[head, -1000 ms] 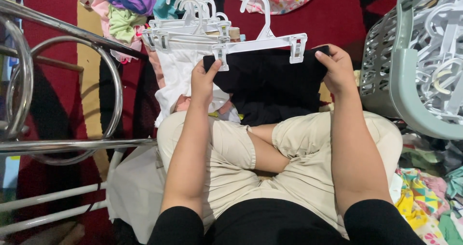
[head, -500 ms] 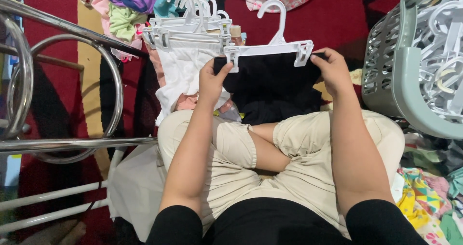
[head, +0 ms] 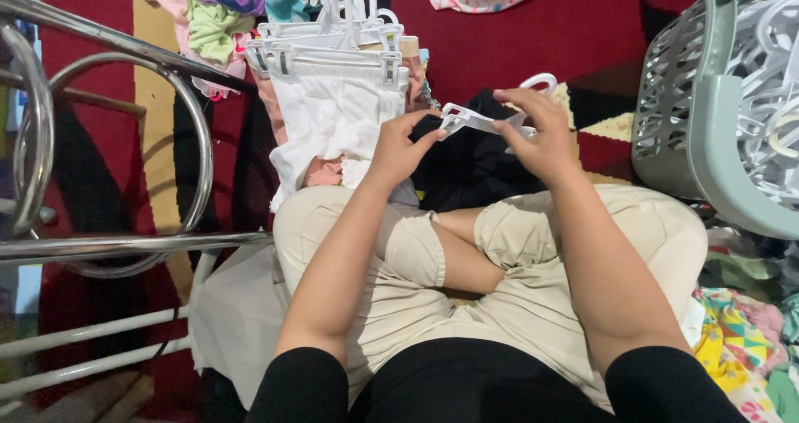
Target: Hanging small baby garments onto plastic hangers while sitting on the floor.
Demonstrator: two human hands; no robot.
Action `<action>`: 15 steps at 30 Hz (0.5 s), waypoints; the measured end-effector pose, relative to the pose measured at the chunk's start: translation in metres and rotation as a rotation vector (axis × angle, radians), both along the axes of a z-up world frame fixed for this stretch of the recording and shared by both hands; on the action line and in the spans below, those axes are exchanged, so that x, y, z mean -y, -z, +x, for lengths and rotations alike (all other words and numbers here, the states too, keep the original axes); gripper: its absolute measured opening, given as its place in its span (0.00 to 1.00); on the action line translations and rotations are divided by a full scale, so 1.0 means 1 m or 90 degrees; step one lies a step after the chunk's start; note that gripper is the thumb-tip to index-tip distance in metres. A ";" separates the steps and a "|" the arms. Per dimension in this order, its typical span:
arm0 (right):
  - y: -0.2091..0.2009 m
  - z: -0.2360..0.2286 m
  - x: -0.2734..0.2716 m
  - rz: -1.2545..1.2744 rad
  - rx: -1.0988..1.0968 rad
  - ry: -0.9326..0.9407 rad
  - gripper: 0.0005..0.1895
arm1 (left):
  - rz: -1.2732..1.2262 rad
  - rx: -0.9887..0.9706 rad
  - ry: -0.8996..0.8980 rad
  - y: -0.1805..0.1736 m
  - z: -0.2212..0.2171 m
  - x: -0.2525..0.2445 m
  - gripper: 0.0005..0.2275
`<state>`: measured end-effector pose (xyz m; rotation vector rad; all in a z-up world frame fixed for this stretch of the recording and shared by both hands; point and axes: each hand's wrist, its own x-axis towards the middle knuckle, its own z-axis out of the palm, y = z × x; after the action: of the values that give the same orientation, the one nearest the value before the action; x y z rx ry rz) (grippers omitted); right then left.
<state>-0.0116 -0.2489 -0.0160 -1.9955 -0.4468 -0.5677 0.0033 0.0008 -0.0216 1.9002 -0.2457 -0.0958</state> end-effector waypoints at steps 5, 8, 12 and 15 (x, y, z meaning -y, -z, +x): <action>-0.019 -0.009 -0.015 -0.050 -0.069 -0.057 0.22 | -0.010 0.022 0.056 -0.005 -0.002 0.006 0.12; -0.013 -0.007 -0.014 -0.031 -0.144 -0.101 0.19 | -0.019 0.020 0.078 -0.012 -0.004 0.007 0.11; 0.001 -0.005 -0.013 0.064 -0.250 -0.113 0.15 | -0.018 0.041 0.112 -0.011 -0.003 0.007 0.11; 0.005 -0.004 -0.014 0.115 -0.313 -0.105 0.16 | -0.029 0.052 0.117 -0.010 -0.002 0.008 0.10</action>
<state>-0.0157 -0.2348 -0.0205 -1.8222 -0.2418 -0.0042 0.0017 -0.0073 -0.0118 1.8355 -0.4739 -0.1356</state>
